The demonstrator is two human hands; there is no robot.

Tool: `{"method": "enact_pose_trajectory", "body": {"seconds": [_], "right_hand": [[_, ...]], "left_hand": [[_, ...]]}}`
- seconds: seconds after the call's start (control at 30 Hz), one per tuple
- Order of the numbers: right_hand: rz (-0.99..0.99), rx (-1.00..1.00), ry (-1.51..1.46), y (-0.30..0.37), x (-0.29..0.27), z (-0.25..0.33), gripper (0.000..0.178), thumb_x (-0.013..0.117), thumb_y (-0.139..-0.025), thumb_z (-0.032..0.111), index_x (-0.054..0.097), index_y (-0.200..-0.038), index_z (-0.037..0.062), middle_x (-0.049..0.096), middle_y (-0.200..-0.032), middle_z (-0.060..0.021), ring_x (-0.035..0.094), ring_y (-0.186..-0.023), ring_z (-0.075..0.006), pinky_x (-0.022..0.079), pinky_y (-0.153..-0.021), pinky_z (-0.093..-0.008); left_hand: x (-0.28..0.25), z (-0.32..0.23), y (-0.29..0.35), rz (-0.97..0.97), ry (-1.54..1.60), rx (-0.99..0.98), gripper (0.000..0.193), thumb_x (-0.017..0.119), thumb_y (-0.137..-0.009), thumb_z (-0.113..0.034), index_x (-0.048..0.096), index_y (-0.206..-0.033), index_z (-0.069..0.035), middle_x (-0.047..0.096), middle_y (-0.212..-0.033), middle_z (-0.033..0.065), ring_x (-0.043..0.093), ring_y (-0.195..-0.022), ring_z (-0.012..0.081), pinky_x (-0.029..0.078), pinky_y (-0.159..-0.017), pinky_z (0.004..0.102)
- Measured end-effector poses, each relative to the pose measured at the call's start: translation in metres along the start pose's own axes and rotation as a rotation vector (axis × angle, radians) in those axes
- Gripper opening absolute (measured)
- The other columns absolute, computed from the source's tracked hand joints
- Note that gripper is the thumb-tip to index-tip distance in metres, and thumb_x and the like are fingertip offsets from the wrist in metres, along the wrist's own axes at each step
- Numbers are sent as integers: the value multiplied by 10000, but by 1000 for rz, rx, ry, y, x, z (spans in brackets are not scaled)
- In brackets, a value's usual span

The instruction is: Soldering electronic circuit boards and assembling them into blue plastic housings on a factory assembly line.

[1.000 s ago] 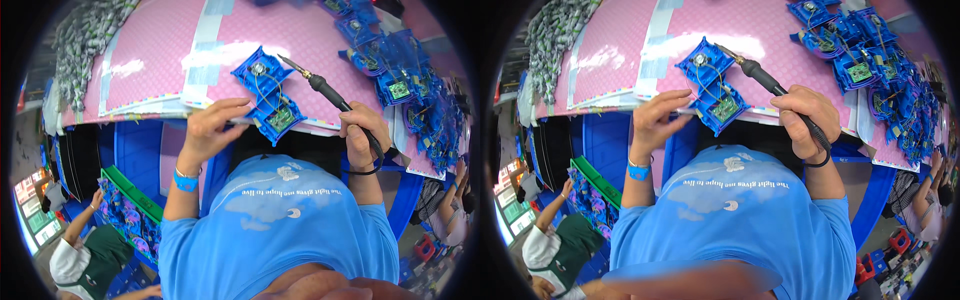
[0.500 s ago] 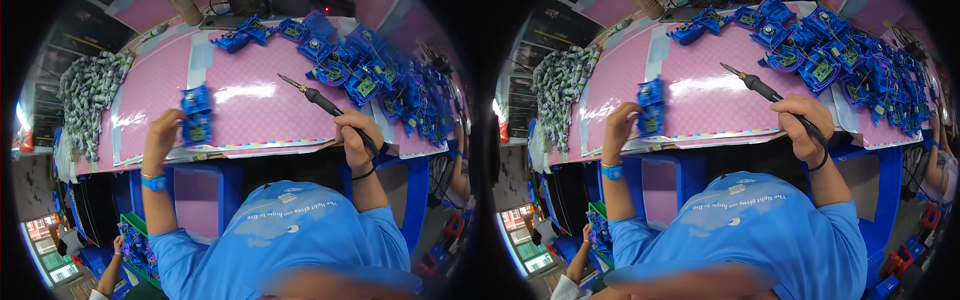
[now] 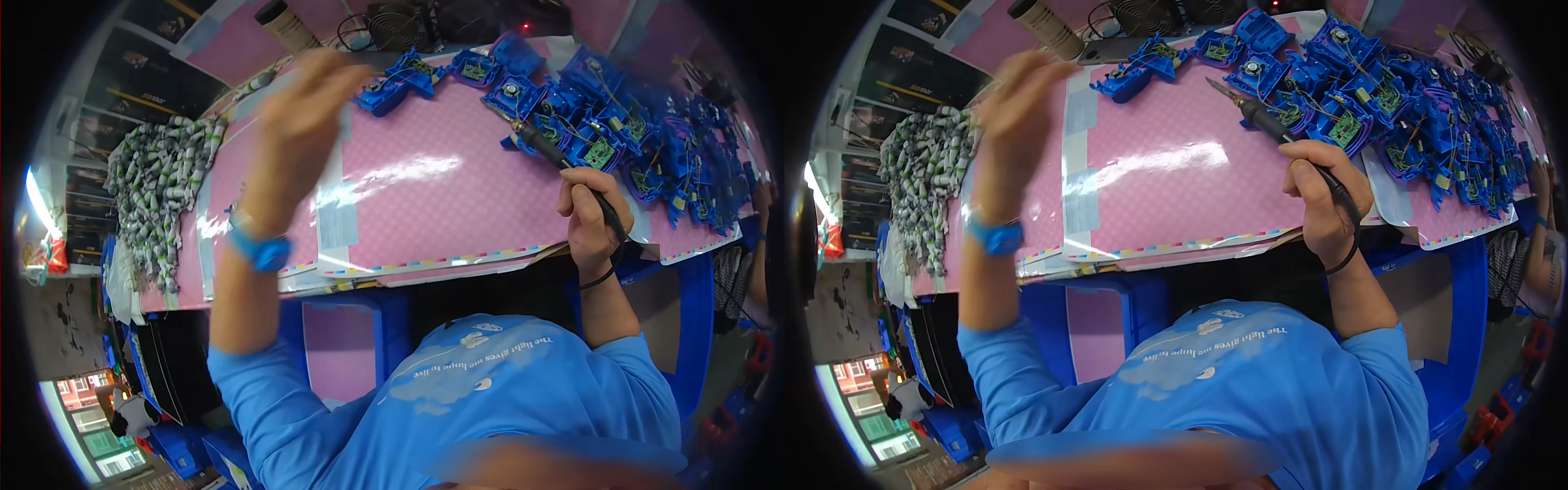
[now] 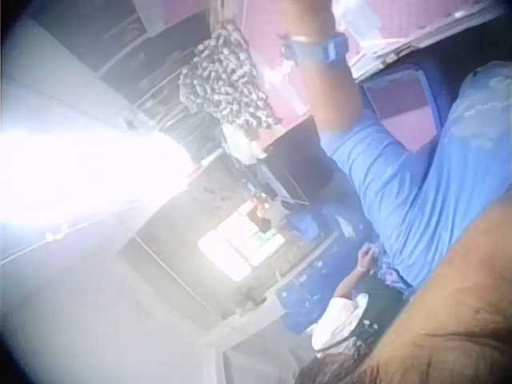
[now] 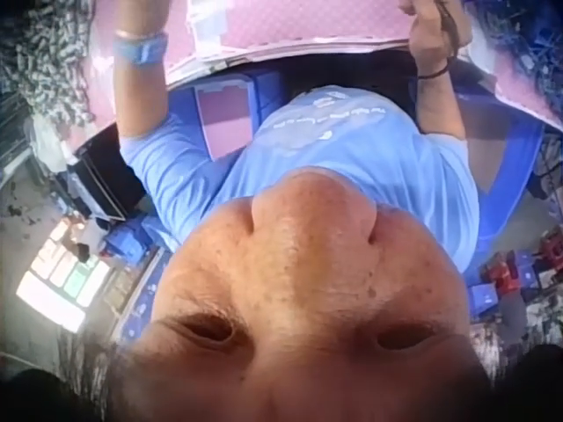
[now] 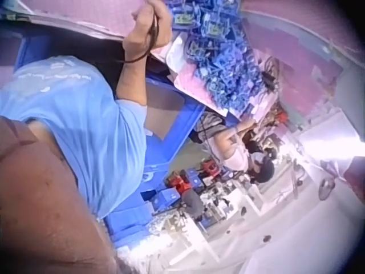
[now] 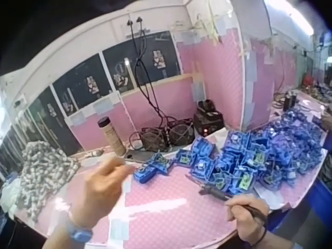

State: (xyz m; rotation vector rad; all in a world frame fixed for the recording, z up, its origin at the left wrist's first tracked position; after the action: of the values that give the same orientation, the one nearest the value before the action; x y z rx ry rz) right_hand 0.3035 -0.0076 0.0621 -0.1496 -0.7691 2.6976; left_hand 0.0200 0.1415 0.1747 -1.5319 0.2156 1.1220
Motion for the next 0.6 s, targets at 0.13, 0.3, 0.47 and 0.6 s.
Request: {"method": "enact_pose_trajectory", "body": {"seconds": [0.13,0.3,0.47,0.6], "right_hand": [[-154,-87,-34,-4,-19,7,240,532,-934,49,644,-1079,-106,600,-779,-108,536,-650,-134,400,-597,-259],[-157,-59,37,-8,-44,6,232,527,-934,40,642,-1077,-102,608,-800,-113,541,-651,-136,410,-596,-268],[-184,-34,20,-10,-46,-5,229,537,-934,53,643,-1073,-94,599,-744,-106,535,-636,-135,410,-597,-274],[-130,-69,12,-11,-36,-13,224,544,-937,66,644,-1071,-82,594,-716,-96,532,-622,-139,414,-607,-277]], "left_hand": [[165,-30,-44,277,274,-81,245,623,-840,18,673,-1072,-42,635,-1012,198,668,-895,412,555,-742,467],[231,-19,-52,226,414,-184,254,737,-799,-50,691,-1049,-55,648,-1035,202,663,-910,417,543,-786,486],[218,-20,-26,320,430,-237,230,766,-785,-41,700,-1006,-33,670,-921,161,659,-856,376,519,-761,435],[172,-28,2,401,606,-305,140,695,-835,-48,689,-971,-17,660,-945,206,667,-856,397,532,-761,467]]}}
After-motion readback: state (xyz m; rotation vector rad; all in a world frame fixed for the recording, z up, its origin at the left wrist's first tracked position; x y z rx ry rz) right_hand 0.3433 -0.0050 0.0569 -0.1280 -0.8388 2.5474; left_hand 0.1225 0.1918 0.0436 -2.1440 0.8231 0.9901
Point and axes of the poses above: each hand's wrist, its own y-axis away from the middle knuckle, its own x-axis out of the palm, z = x × y, the point moved 5 cm from there along -y, towards the middle knuckle
